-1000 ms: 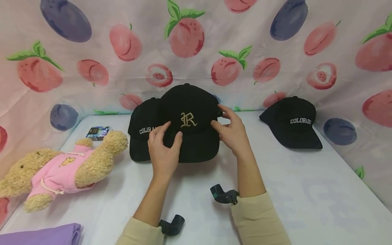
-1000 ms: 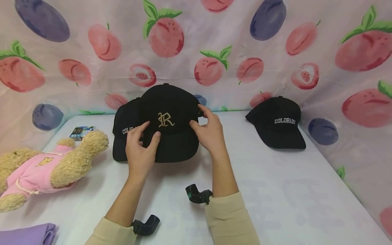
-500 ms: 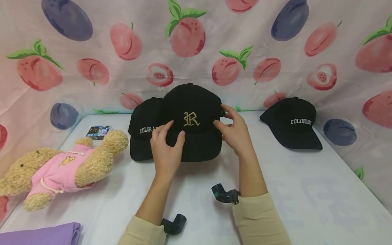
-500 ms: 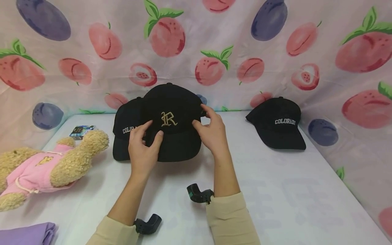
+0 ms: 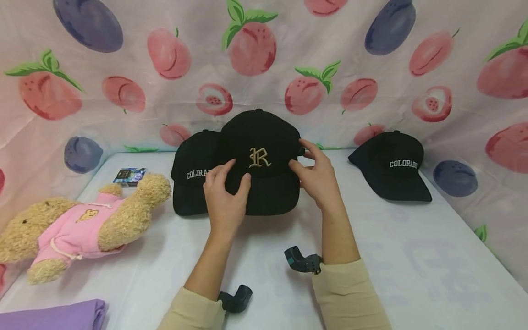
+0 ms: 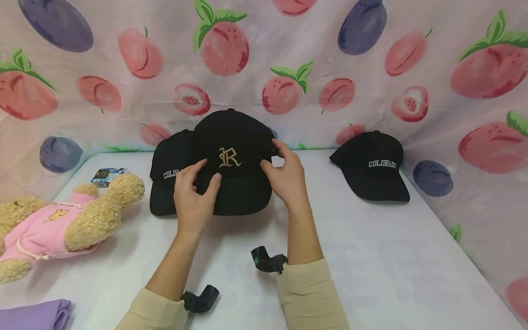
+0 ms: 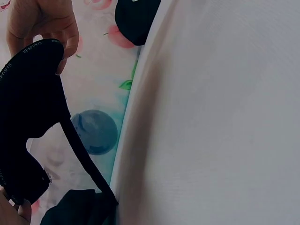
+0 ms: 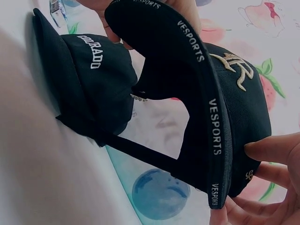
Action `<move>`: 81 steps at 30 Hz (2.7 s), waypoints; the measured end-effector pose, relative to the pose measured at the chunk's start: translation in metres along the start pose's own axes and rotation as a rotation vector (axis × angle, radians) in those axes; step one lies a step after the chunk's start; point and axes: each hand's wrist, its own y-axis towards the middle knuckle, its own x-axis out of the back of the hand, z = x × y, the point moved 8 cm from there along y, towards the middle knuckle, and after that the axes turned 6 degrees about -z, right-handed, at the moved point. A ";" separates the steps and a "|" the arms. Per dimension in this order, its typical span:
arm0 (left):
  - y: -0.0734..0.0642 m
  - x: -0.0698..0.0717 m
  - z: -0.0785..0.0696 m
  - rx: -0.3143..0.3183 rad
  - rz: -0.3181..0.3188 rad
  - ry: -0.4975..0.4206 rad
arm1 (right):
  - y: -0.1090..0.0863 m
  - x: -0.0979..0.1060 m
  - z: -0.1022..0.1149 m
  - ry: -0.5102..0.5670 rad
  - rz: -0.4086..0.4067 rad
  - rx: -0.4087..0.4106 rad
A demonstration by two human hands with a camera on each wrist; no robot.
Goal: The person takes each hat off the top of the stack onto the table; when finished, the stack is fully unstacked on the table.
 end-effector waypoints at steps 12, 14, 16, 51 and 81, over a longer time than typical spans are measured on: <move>-0.001 -0.007 -0.002 -0.004 0.007 -0.005 | 0.001 0.007 -0.002 0.005 -0.017 -0.005; -0.001 -0.008 -0.002 -0.001 0.009 -0.006 | 0.001 0.007 -0.002 0.004 -0.016 -0.005; -0.002 -0.008 -0.001 0.000 0.010 -0.006 | 0.001 0.008 -0.002 0.004 -0.014 -0.005; 0.000 -0.027 -0.012 -0.077 0.075 0.031 | 0.009 0.016 -0.012 -0.013 -0.031 -0.047; 0.008 -0.051 -0.012 -0.045 0.132 0.056 | 0.024 0.031 -0.013 -0.102 -0.030 0.006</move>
